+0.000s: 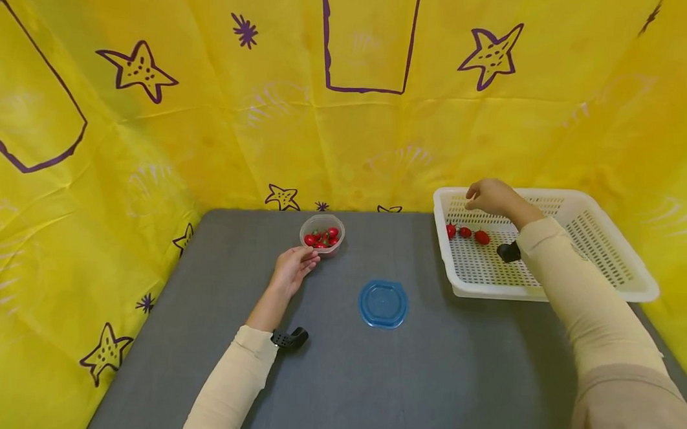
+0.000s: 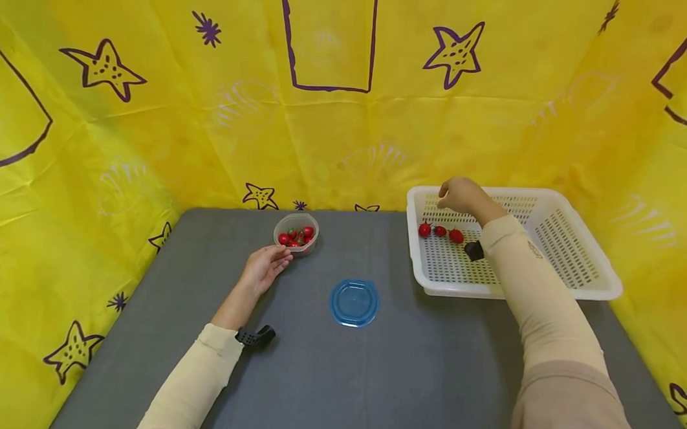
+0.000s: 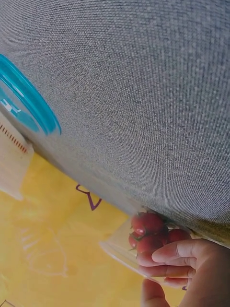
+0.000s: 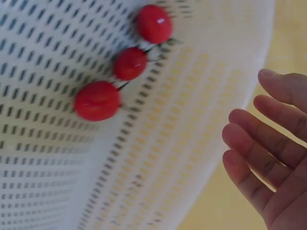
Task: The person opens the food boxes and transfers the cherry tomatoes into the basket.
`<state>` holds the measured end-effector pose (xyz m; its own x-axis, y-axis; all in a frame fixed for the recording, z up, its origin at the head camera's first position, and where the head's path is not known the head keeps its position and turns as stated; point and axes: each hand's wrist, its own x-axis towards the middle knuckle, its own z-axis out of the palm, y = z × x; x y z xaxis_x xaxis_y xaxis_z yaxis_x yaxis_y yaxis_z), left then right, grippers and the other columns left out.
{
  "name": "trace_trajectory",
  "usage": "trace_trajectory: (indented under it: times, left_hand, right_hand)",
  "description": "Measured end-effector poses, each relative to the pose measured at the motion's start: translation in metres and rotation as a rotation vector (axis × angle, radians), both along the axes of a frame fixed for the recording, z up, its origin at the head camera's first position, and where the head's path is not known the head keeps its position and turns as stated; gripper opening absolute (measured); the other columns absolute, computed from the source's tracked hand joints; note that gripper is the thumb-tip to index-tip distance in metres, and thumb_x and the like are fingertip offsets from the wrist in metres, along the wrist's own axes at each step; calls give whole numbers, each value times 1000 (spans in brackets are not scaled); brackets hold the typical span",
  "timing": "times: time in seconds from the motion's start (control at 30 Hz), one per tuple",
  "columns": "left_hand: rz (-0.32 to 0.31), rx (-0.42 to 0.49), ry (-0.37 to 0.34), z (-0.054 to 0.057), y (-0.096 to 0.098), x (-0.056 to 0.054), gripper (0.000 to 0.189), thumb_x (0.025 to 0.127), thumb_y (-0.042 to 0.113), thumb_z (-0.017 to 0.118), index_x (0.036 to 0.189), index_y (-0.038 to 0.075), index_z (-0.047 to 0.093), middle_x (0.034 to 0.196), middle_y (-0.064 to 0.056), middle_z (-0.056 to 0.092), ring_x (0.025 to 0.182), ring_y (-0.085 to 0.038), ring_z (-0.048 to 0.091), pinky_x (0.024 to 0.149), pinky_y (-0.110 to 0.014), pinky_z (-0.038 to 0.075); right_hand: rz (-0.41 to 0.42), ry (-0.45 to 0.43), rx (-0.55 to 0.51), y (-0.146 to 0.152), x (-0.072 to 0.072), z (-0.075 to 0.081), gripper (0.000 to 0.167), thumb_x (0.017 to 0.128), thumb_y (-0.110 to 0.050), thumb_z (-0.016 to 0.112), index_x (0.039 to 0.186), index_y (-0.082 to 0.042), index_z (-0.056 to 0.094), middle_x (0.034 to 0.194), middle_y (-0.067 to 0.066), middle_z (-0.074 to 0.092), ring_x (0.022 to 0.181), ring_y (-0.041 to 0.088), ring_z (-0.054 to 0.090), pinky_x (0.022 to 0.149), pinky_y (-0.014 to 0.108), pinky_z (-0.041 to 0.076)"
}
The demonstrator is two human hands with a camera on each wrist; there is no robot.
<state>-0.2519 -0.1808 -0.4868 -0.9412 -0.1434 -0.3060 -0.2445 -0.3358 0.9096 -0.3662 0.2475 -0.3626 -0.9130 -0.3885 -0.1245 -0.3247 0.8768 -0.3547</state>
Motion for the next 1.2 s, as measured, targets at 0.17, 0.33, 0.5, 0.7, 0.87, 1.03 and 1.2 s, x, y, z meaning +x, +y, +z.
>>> trace_trajectory:
  times: [0.17,0.33,0.5,0.7,0.87,1.03,1.2]
  left_hand:
    - [9,-1,-15,0,-1,1,10,95,14,60,96,5,61,74,3,68,71,-9,67,71,-20,55]
    - [30,2,-79,1,-2,-3,13,98,16,56,104,5,57,73,4,68,70,-8,67,71,-19,55]
    - [29,13,-86,2,-4,-4,17,98,16,57,108,2,57,74,3,68,71,-8,67,72,-20,55]
    - [36,-1,-75,1,-2,-3,19,98,15,55,110,0,57,74,4,68,72,-8,67,72,-20,55]
    - [36,-7,-66,0,0,-3,18,98,14,55,109,0,57,74,3,68,71,-8,67,70,-19,55]
    - [40,0,-68,-1,0,-4,13,98,13,55,105,2,57,73,3,68,70,-8,67,71,-19,55]
    - [44,15,-69,0,1,-4,12,98,12,55,104,2,56,71,3,68,69,-8,67,69,-19,55]
  right_hand:
    - [36,8,20,-16,-1,13,35,90,-15,64,113,10,62,108,31,65,95,42,62,85,53,49]
    - [78,21,27,-34,-3,24,35,92,-17,63,115,9,62,110,30,65,99,42,61,89,54,48]
    - [139,51,45,-54,2,31,33,92,-18,62,113,8,64,107,28,67,97,40,63,88,53,49]
    - [181,55,30,-79,2,34,33,93,-17,62,114,7,64,109,27,67,100,40,63,92,53,48]
    - [246,104,10,-96,-6,30,34,92,-23,64,111,5,67,102,23,70,94,37,64,89,48,50]
    - [258,88,35,-122,2,35,32,93,-19,62,115,4,66,109,23,69,101,37,64,92,50,49]
    - [289,111,30,-146,4,31,30,91,-18,64,114,2,66,108,21,69,100,35,64,92,48,50]
